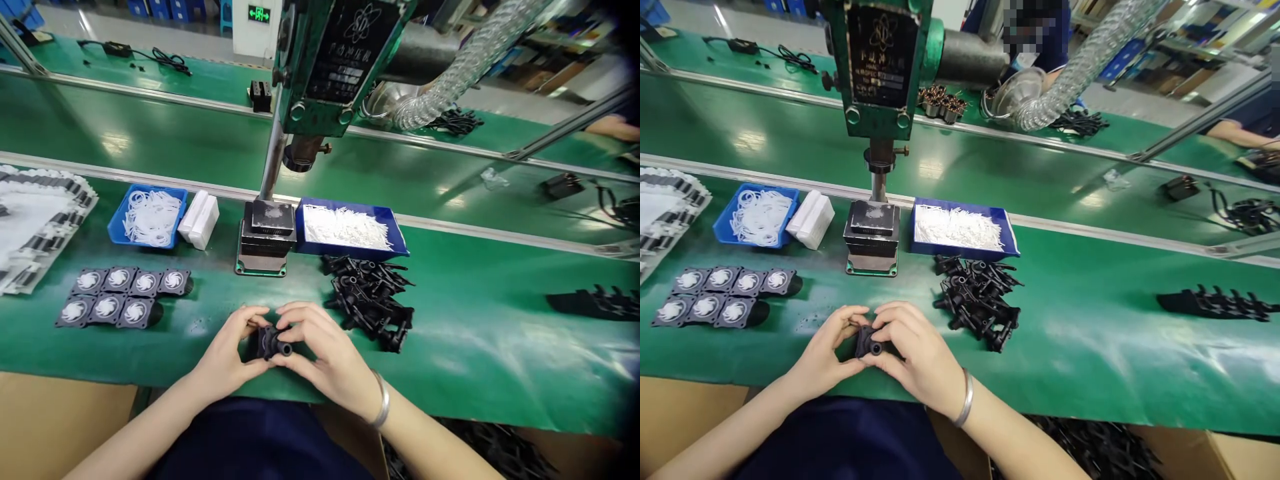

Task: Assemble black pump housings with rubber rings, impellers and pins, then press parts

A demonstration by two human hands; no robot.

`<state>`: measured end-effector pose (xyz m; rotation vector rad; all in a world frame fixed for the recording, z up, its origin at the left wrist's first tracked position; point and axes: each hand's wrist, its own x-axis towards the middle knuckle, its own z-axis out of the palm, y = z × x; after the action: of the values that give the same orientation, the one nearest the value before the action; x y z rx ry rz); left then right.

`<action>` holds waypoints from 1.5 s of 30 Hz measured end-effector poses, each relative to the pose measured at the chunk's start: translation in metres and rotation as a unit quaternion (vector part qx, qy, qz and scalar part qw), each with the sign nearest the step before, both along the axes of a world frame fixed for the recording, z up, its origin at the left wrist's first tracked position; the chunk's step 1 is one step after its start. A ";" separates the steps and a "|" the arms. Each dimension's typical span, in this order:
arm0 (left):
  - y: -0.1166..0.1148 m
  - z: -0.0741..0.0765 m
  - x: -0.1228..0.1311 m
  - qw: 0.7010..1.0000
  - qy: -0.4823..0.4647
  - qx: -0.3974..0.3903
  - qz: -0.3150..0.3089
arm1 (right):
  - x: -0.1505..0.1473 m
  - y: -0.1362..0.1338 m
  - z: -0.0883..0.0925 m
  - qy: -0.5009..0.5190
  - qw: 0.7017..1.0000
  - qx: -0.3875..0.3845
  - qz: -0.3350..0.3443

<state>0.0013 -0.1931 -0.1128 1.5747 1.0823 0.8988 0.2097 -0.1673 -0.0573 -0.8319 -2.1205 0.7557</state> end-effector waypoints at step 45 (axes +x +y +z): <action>0.155 0.131 -0.018 0.964 0.065 0.252 0.054 | 0.012 0.174 0.247 0.150 0.935 0.274 -0.169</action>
<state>-0.0169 -0.0383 0.0180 2.0290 1.0934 1.2289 0.2218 0.0063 0.1902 -0.6903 -1.7193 0.0830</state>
